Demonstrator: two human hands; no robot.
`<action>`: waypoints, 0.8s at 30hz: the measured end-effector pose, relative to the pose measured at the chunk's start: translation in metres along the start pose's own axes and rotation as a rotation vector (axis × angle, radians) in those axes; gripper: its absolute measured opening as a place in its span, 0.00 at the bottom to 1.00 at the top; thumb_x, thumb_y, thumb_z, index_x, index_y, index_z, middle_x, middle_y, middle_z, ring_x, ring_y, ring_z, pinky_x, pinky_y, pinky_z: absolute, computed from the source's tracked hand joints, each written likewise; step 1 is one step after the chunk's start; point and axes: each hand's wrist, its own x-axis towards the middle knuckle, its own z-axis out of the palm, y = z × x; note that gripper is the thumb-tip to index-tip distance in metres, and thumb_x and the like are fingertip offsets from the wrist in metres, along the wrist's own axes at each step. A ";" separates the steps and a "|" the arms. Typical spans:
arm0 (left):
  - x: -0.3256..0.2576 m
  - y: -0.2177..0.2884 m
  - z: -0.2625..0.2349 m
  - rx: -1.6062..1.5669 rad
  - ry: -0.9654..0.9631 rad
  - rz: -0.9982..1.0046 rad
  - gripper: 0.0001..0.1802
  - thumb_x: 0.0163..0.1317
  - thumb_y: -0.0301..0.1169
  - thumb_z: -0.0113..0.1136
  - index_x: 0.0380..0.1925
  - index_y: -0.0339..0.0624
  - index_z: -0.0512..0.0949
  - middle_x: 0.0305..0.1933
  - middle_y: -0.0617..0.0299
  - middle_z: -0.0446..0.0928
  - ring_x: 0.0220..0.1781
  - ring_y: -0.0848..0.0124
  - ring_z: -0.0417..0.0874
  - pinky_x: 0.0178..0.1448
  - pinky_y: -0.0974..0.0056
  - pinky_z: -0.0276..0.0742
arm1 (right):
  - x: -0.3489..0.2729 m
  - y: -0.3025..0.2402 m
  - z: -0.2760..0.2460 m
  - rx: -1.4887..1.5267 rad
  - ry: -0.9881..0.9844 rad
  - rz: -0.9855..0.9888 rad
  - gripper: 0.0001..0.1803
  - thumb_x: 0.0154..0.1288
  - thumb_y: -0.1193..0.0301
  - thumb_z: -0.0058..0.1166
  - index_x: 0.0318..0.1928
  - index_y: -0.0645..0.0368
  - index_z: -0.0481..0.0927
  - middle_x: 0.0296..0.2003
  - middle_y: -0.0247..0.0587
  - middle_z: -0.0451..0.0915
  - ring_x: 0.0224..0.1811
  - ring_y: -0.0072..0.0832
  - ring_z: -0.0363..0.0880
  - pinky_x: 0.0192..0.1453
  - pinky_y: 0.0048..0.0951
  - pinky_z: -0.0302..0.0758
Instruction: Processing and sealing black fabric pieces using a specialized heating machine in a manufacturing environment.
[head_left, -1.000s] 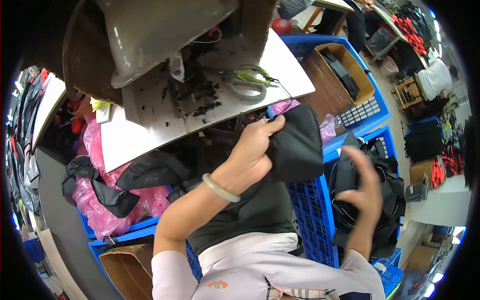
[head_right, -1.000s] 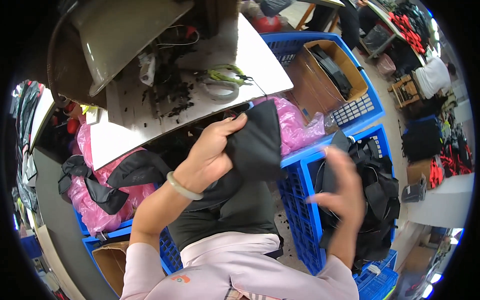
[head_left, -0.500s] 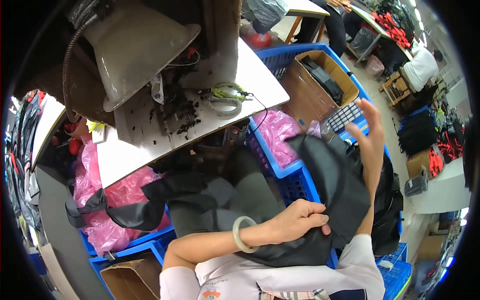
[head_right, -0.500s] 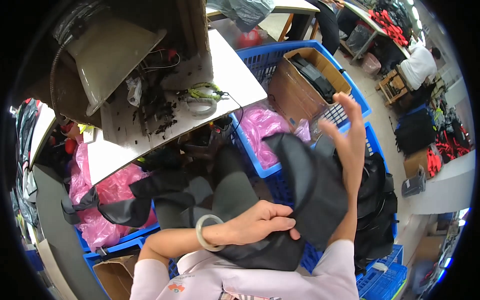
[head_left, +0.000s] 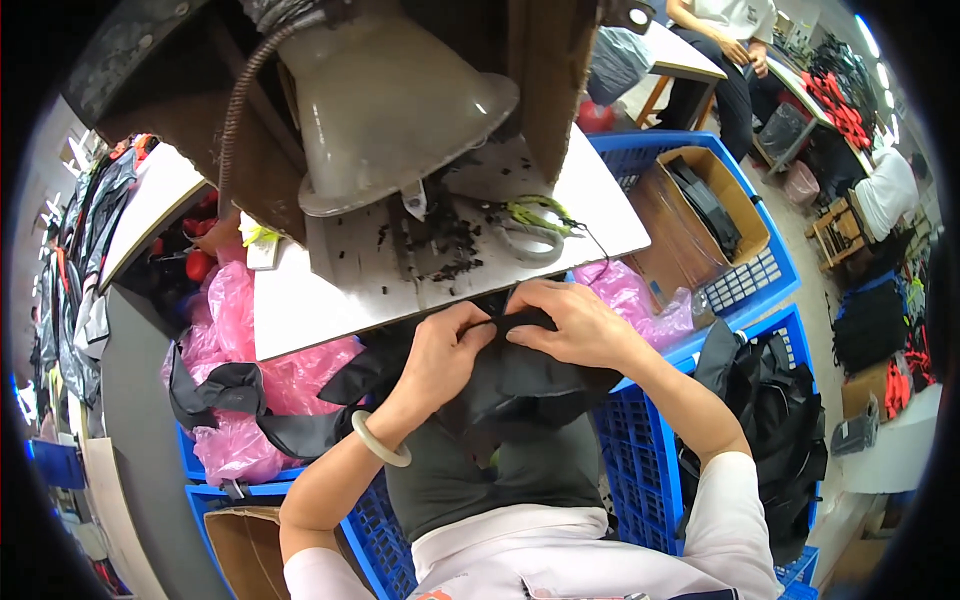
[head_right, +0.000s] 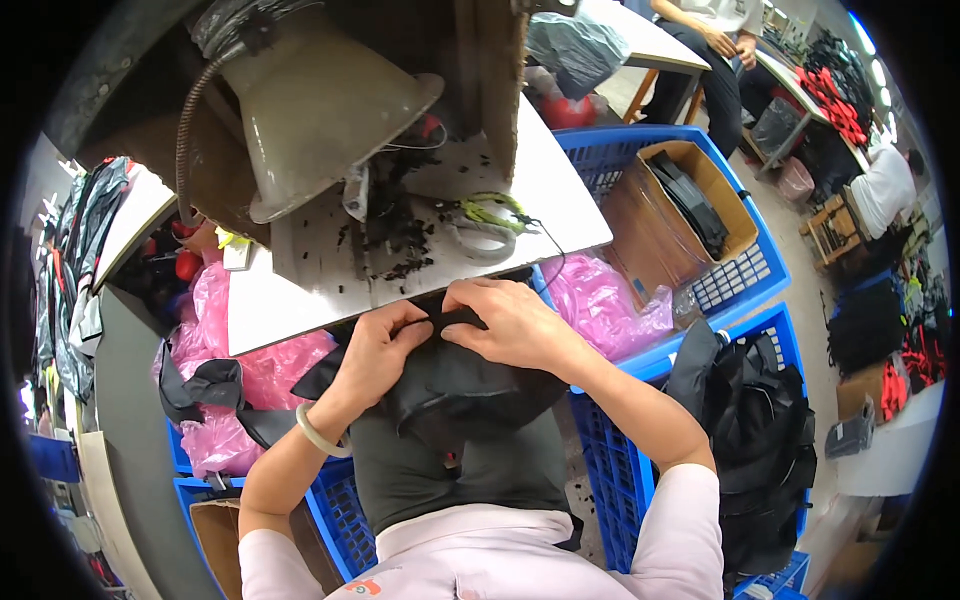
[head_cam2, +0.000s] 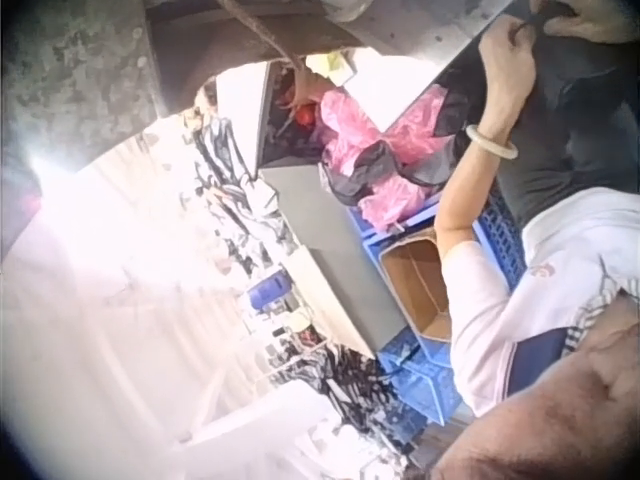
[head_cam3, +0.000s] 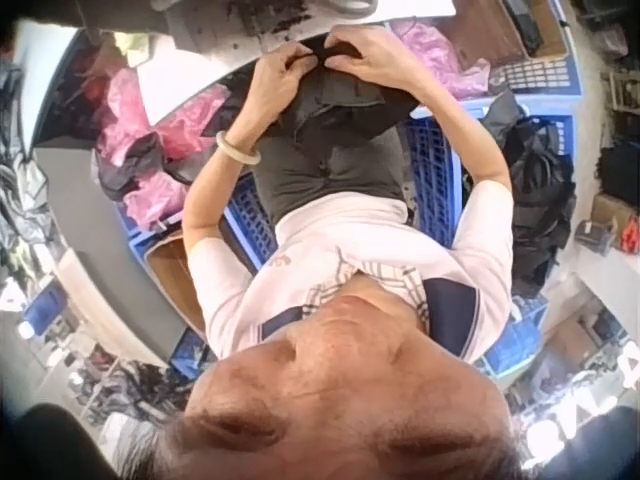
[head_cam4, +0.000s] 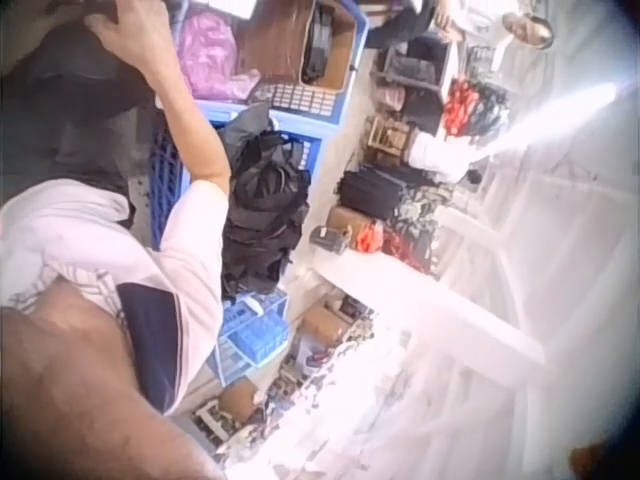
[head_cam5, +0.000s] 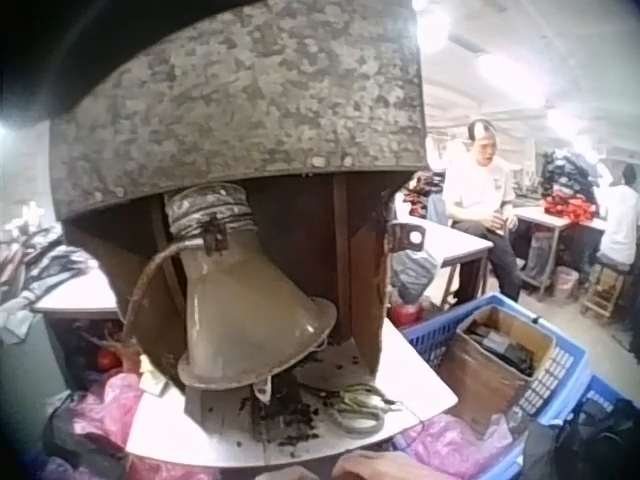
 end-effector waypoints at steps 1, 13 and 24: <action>0.006 0.000 -0.006 -0.143 0.008 -0.015 0.06 0.56 0.25 0.57 0.30 0.31 0.76 0.23 0.62 0.75 0.26 0.79 0.73 0.29 0.71 0.67 | 0.008 0.006 0.004 0.002 -0.004 -0.006 0.10 0.54 0.71 0.58 0.34 0.64 0.75 0.28 0.49 0.76 0.34 0.45 0.76 0.37 0.36 0.70; 0.052 -0.006 -0.078 -0.667 -0.197 -0.317 0.10 0.45 0.20 0.63 0.31 0.32 0.78 0.28 0.62 0.78 0.26 0.78 0.77 0.31 0.75 0.73 | 0.081 0.028 0.011 0.657 -0.260 0.276 0.07 0.52 0.77 0.58 0.34 0.63 0.77 0.27 0.28 0.76 0.30 0.13 0.71 0.34 0.16 0.66; 0.081 -0.027 -0.087 -0.902 0.042 -0.281 0.20 0.41 0.17 0.65 0.40 0.34 0.77 0.37 0.60 0.78 0.38 0.72 0.78 0.43 0.71 0.73 | 0.124 0.018 0.003 0.789 -0.139 0.445 0.18 0.52 0.79 0.57 0.45 0.68 0.77 0.37 0.37 0.79 0.34 0.16 0.77 0.36 0.14 0.73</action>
